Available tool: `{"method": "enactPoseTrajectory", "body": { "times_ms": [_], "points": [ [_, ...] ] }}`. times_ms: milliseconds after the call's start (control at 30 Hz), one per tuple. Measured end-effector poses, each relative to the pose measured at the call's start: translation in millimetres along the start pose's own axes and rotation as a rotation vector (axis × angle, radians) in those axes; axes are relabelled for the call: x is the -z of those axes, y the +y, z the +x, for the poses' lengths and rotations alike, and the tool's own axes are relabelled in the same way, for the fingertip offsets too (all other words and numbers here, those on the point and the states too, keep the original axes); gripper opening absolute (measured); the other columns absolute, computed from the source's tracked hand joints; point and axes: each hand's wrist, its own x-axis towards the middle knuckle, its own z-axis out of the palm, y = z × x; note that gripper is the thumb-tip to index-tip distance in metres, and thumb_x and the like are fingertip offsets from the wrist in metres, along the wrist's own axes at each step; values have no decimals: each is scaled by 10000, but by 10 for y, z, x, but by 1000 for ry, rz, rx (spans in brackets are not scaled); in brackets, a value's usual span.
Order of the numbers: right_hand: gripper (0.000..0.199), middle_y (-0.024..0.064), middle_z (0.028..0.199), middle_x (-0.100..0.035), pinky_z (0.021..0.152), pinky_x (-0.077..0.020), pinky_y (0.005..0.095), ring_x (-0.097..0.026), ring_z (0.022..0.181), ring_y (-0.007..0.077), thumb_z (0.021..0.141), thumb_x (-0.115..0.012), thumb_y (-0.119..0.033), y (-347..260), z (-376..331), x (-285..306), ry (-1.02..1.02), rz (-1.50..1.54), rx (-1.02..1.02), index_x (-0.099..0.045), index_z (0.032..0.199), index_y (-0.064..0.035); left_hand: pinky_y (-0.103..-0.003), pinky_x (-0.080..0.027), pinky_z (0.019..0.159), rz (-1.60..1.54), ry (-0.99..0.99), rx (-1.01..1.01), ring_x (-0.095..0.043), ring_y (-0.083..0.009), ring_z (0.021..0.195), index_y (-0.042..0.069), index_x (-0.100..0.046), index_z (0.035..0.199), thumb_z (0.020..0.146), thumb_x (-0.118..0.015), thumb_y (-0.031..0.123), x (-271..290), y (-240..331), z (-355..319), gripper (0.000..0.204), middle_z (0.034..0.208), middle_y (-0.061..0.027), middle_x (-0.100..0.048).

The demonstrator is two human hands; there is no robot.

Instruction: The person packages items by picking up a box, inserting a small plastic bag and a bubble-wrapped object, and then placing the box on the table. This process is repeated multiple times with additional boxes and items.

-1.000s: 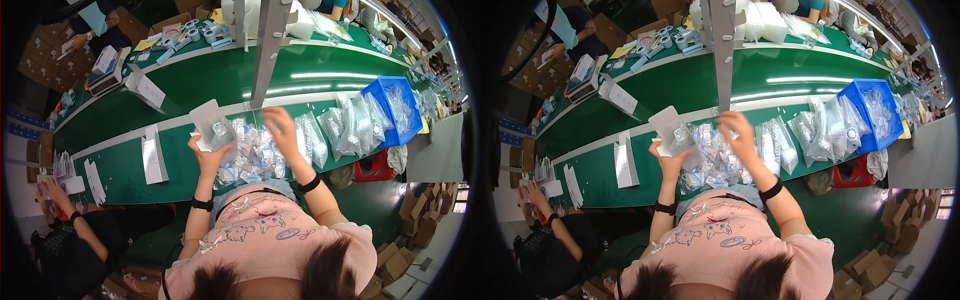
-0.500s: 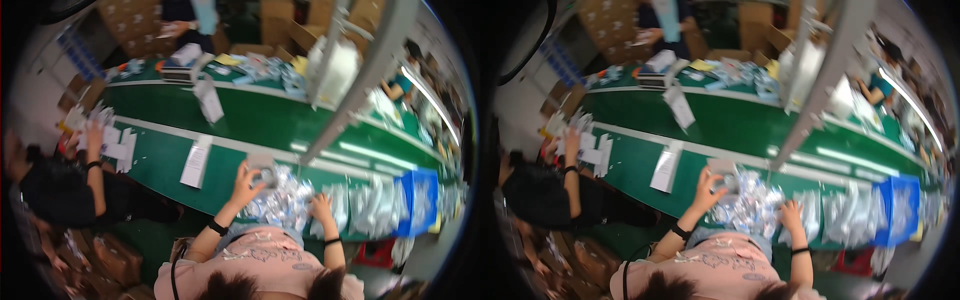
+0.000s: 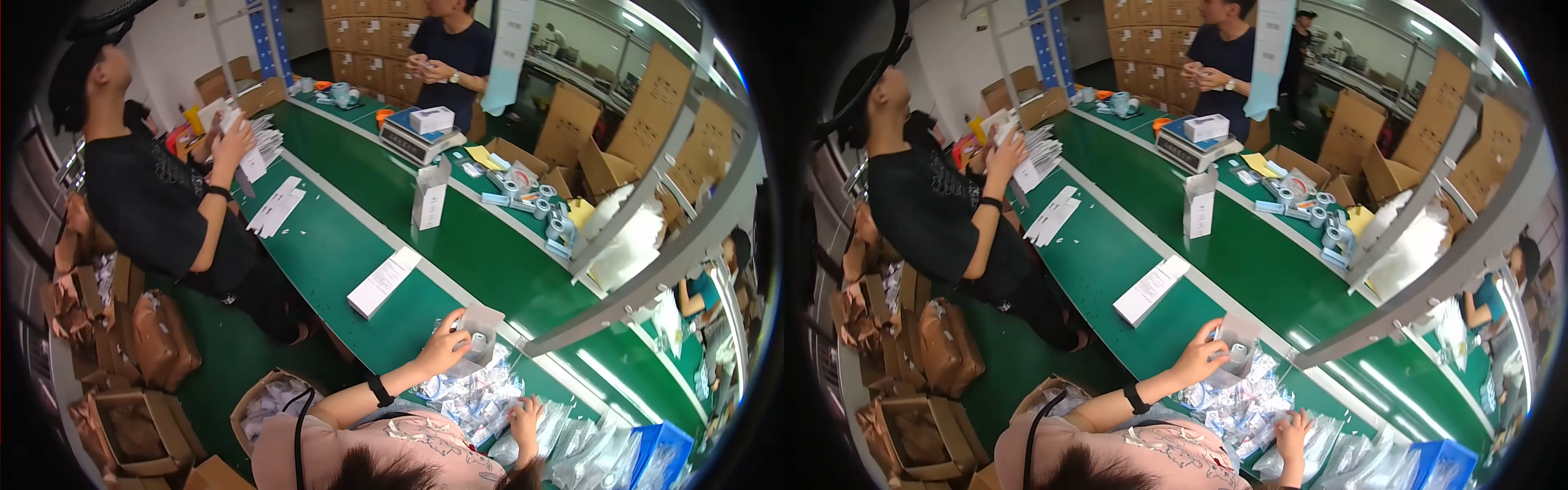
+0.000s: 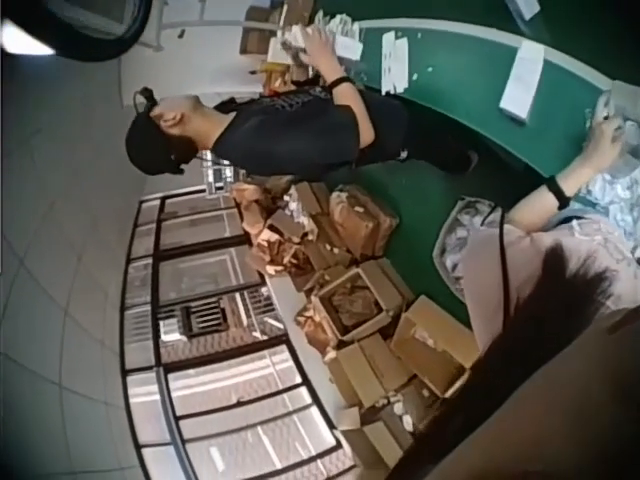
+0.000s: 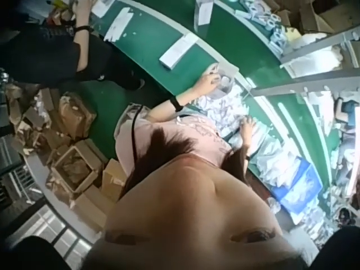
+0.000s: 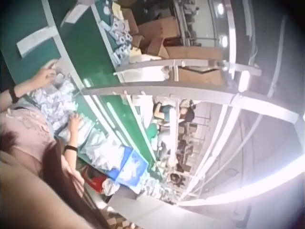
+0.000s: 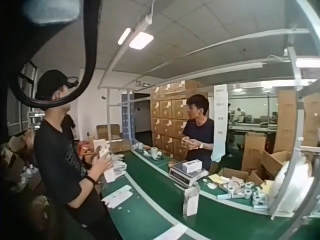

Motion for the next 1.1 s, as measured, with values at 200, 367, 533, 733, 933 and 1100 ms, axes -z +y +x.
{"method": "enactPoseTrajectory", "body": {
  "times_ms": [200,367,533,733,933,1100],
  "points": [
    [444,97,1167,-452,890,-355,377,-407,1119,243,805,-525,-133,-422,439,708,388,1038,-105,-385,1222,-76,-335,-438,728,66,-35,149,-540,-269,894,54,-566,700,617,-681,94,5,62,161,148,1034,-93,-510],
    [156,131,1278,-366,834,-420,361,-421,1112,278,817,-500,-114,-1273,1085,1134,464,1644,121,-417,933,-50,-334,-443,656,52,-98,224,-567,-235,766,65,-579,633,562,-692,90,53,62,290,135,850,-45,-567],
    [208,93,1006,-518,684,-439,320,-520,794,203,777,-564,-42,-1263,1350,897,363,1394,345,-466,960,-58,-324,-445,656,26,-99,252,-571,-239,762,72,-588,602,546,-705,98,67,21,364,132,821,-56,-581],
    [246,85,751,-541,570,-437,329,-527,649,242,646,-605,43,-1414,1439,1086,199,399,574,-451,809,-58,-308,-437,684,-51,-121,286,-571,-228,820,76,-606,640,561,-719,136,28,-84,362,150,883,-77,-587],
    [243,80,698,-541,520,-431,332,-527,635,259,600,-623,23,-1496,1605,1136,467,295,853,-480,783,-48,-305,-434,681,-48,-83,254,-567,-232,838,68,-599,647,577,-713,136,-35,-166,350,150,889,-91,-588],
    [212,50,725,-540,601,-433,344,-516,681,242,608,-630,-92,-1493,1621,1095,-31,256,763,-549,803,-72,-305,-435,679,-137,-115,340,-569,-231,846,61,-592,652,583,-698,121,16,-103,366,140,901,-99,-583]
  ]
}}
